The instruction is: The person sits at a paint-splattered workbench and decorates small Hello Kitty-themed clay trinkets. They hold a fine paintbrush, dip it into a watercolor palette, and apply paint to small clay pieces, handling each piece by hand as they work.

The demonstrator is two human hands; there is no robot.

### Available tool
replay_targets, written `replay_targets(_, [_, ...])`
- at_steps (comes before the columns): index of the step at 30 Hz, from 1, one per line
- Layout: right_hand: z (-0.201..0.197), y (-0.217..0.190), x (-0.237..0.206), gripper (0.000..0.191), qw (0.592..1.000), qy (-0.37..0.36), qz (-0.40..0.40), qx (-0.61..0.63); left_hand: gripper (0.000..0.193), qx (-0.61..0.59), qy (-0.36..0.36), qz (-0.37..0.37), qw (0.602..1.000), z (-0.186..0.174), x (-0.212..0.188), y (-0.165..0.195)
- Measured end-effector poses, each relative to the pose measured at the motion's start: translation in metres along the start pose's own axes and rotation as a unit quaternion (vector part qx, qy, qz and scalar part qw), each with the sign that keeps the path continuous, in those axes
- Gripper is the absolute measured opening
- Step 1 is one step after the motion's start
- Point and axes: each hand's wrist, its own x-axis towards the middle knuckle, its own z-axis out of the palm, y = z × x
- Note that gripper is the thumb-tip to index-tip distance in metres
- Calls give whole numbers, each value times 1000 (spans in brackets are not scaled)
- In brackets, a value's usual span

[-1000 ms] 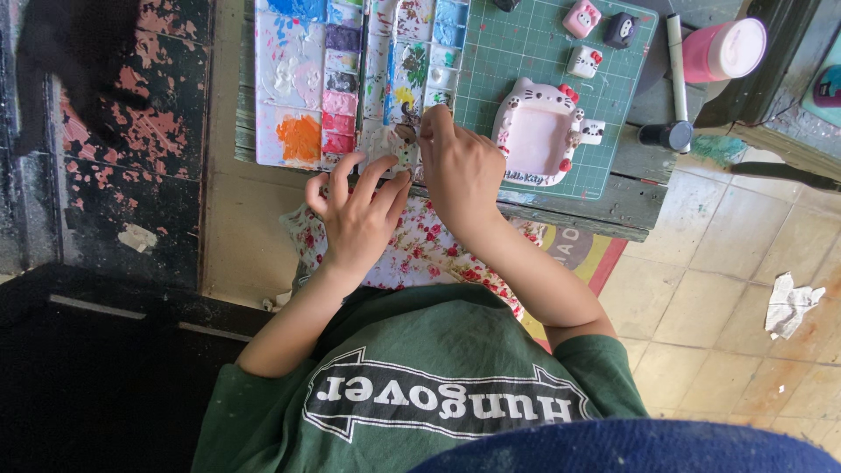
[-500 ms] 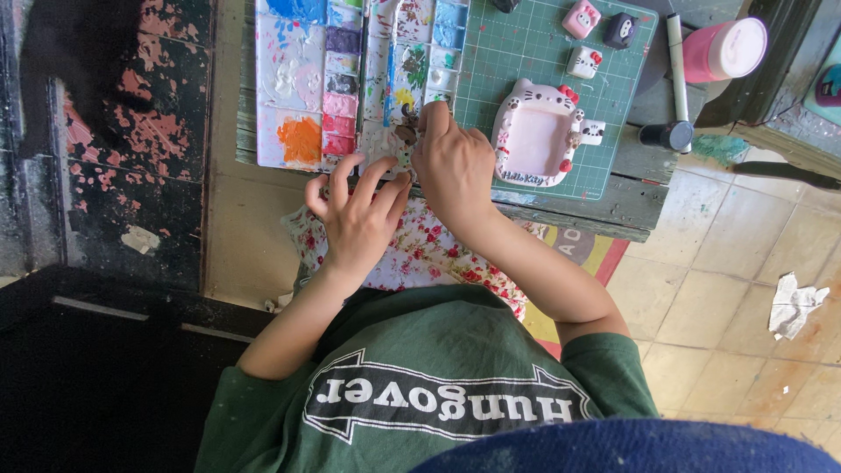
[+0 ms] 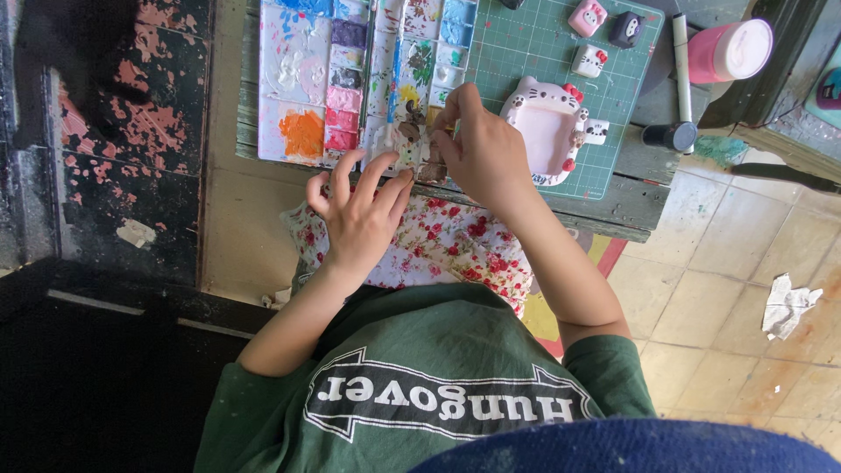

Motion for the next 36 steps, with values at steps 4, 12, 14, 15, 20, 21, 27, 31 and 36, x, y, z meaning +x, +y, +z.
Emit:
replay_targets(4, [-3,-19,-12,42,996,65,12,-64,16,-2,-2,-2,1000,-1,0,1])
replay_targets(12, [33,-25,-9,34,977,118,131,-123,19,-6,2,-5,1000,-2,3,2])
replay_targets(14, [38,-22,-12,32,977,112,118,-140,19,-5,0,-5,1000,-3,1,2])
replay_targets(15, [39,-21,-12,31,976,111,110,-149,18,-3,0,-5,1000,-3,2,2])
replay_targets(20, [36,-12,-9,27,986,95,76,-110,16,3,14,-1,1000,-1,3,2])
replay_targets(21, [33,-10,-8,26,988,88,74,-107,16,5,19,0,1000,-1,3,3])
replay_targets(27, [-7,-2,-13,22,992,64,100,35,15,-3,11,-8,1000,-1,2,3])
replay_targets(31, [-37,-9,-29,27,989,98,58,99,15,-10,-3,-3,1000,-3,4,1])
replay_targets(36, [-30,-24,-63,21,990,25,75,118,22,-11,-35,12,999,-14,9,0])
